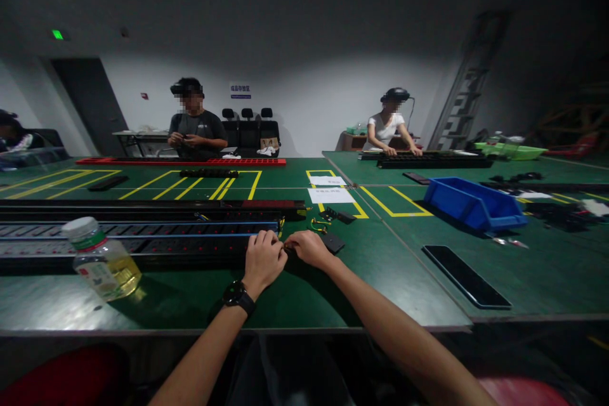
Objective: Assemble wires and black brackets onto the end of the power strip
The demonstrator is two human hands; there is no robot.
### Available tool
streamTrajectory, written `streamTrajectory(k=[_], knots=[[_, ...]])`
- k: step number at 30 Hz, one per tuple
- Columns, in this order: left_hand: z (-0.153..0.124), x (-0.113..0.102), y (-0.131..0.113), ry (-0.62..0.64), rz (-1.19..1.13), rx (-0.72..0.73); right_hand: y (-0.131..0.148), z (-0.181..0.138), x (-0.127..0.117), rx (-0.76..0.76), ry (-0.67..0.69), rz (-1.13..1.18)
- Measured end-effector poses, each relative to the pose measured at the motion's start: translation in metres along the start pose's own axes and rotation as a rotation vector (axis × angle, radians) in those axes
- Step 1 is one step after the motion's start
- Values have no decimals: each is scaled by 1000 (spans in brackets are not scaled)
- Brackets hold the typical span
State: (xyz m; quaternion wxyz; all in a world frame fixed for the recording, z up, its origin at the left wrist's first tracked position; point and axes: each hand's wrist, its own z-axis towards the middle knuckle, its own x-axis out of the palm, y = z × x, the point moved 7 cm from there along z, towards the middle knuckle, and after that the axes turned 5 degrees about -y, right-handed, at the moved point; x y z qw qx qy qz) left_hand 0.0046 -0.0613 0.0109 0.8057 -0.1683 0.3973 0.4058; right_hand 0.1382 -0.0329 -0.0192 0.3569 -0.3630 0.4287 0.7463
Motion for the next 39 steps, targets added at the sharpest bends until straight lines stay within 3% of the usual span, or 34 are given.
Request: streamTrajectory(k=[39], knots=[[0, -5, 1, 27, 29, -47, 4, 3, -10, 0, 30, 43]])
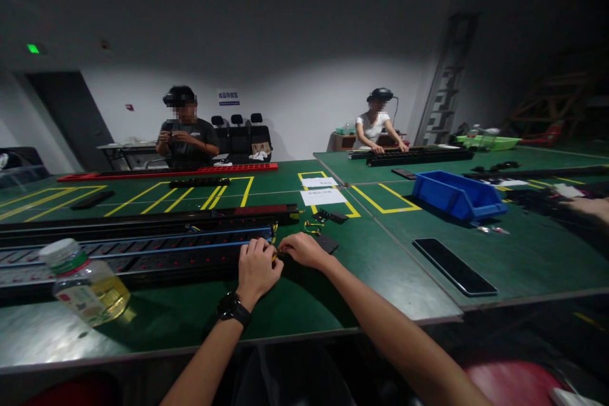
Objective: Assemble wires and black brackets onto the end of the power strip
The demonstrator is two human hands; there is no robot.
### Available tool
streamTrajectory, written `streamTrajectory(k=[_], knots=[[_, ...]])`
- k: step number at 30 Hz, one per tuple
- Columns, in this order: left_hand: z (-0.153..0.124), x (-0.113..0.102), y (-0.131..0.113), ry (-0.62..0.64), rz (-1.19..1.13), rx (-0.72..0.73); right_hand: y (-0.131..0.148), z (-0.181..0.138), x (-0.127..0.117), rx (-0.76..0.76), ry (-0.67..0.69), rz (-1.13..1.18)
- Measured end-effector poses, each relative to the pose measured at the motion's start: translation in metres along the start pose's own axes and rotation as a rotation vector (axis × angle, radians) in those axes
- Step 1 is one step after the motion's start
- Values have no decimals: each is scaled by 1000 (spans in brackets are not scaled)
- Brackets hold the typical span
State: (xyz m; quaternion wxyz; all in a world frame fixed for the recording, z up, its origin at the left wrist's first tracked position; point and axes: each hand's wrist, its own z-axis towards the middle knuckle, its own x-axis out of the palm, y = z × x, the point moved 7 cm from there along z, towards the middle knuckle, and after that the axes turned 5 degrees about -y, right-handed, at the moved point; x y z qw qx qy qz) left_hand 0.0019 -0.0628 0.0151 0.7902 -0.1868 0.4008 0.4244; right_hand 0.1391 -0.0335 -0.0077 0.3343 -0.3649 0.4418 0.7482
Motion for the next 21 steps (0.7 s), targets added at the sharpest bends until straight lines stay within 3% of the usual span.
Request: streamTrajectory(k=[21], knots=[[0, 0, 0, 10, -16, -14, -2, 0, 3, -1, 0, 7]])
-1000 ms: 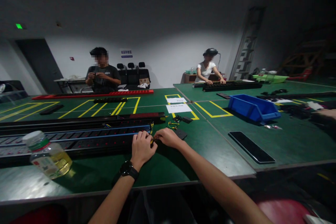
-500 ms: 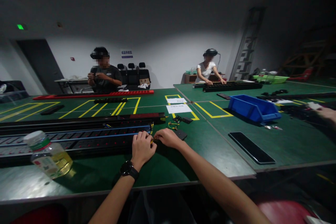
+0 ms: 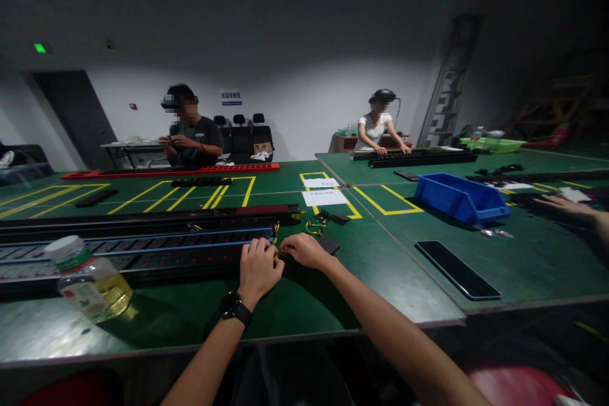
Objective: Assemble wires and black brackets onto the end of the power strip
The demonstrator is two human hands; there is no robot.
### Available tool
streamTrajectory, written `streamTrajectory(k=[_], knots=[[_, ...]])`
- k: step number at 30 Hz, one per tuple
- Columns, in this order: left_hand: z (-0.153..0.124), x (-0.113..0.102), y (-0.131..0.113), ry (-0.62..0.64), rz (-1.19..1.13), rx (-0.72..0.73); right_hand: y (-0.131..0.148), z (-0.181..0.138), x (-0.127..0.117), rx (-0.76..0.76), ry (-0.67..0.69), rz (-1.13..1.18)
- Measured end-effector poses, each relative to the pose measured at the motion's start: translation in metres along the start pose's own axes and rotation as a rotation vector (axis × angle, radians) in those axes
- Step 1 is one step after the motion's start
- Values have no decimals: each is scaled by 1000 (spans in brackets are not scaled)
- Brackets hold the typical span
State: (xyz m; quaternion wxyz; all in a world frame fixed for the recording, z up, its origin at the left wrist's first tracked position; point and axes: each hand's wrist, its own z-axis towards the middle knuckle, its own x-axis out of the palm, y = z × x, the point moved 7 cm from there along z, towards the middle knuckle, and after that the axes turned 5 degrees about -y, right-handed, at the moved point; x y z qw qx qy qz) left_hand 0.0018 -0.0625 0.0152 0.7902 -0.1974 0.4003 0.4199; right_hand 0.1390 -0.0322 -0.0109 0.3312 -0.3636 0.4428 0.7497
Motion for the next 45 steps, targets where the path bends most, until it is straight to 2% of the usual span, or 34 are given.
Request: streamTrajectory(k=[45], knots=[[-1, 1, 1, -10, -10, -6, 2, 0, -1, -21, -17, 3]])
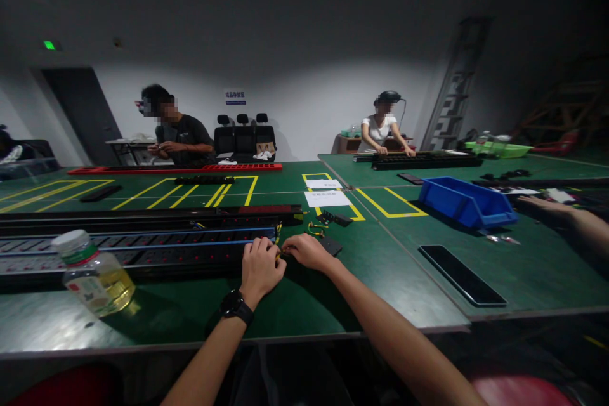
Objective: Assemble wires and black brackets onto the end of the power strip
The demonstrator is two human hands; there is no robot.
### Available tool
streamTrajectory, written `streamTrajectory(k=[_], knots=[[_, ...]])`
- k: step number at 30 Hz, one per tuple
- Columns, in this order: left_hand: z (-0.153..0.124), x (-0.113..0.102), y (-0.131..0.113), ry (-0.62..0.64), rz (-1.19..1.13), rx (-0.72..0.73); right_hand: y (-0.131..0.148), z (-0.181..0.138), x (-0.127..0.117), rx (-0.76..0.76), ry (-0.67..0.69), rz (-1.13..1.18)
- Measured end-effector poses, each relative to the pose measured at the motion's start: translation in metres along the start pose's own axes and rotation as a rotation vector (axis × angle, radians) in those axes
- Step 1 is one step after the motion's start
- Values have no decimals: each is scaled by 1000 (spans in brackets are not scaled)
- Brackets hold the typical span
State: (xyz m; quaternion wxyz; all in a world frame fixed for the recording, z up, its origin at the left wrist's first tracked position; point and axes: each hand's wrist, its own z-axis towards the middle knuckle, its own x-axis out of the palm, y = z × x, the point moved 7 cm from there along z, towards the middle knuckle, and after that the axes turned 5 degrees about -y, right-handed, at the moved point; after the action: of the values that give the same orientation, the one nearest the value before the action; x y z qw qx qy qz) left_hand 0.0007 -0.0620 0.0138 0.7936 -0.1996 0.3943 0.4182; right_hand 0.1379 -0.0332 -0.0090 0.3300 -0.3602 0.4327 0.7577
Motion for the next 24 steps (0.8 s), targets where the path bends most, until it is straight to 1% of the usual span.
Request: streamTrajectory(k=[24], knots=[[1, 0, -1, 12, 3, -9, 1, -1, -1, 11, 5, 4]])
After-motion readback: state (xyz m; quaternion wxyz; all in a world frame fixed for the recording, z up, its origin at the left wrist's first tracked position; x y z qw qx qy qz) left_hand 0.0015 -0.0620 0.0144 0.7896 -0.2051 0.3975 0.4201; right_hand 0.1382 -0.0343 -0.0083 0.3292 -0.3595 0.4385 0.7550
